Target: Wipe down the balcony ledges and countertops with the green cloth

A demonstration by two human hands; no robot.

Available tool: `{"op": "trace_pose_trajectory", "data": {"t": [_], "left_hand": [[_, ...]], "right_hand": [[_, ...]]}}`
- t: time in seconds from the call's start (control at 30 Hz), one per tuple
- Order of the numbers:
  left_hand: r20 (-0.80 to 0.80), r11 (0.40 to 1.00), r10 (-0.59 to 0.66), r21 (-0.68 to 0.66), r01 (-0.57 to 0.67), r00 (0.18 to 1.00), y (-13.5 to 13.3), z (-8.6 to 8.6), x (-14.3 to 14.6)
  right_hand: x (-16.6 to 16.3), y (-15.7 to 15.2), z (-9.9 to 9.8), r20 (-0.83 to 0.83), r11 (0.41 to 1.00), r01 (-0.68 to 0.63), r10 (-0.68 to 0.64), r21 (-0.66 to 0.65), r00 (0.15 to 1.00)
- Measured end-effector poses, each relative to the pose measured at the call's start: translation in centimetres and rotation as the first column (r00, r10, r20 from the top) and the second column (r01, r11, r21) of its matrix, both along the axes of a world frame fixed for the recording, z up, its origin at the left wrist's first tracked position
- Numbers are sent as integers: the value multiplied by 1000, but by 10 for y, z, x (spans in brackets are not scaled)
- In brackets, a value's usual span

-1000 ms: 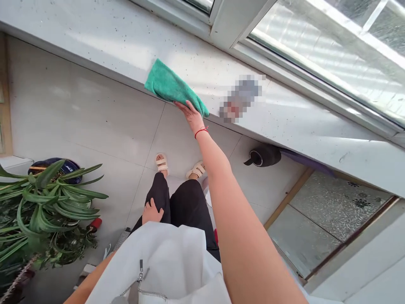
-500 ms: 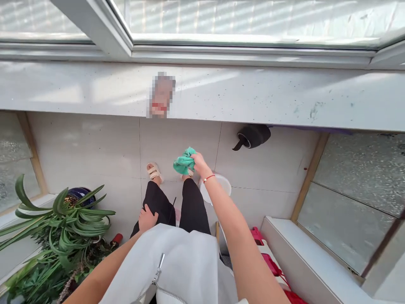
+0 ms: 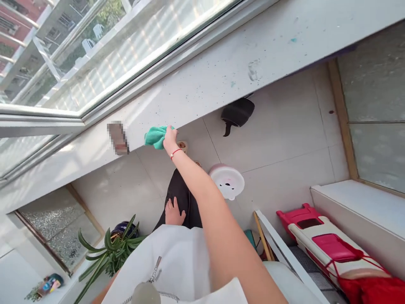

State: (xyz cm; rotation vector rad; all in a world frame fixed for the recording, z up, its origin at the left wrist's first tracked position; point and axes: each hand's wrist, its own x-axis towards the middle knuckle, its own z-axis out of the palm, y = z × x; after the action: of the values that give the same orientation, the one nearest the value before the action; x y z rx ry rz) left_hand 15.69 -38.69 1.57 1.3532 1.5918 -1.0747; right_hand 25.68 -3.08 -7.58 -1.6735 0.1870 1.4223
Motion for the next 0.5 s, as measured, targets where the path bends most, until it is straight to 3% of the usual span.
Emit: {"op": "trace_pose_trajectory", "data": {"t": [0.17,0.27,0.3,0.37,0.47,0.5], "left_hand": [[0,989,-116,-93,116,993,39,-14,-23],[-3,979,-181,-96,180,983,65,-15,-35],[1,974,-204,-98,203,979,75,-15,-38],[8,962,-249,-109,248,968,96,-15,-40],[15,940,-320,-118,319,947,134,-15,-38],[18,932,-345,-116,345,938,148,-15,-36]], "right_hand": [[195,33,-1,396,980,120,-48,-159,917],[255,47,10,595,973,128,11,-190,804],[254,45,14,642,975,108,45,-197,765],[218,32,24,697,978,55,105,-203,709],[108,-4,34,667,977,-124,211,-176,715],[70,-16,35,613,940,-296,335,-168,715]]}}
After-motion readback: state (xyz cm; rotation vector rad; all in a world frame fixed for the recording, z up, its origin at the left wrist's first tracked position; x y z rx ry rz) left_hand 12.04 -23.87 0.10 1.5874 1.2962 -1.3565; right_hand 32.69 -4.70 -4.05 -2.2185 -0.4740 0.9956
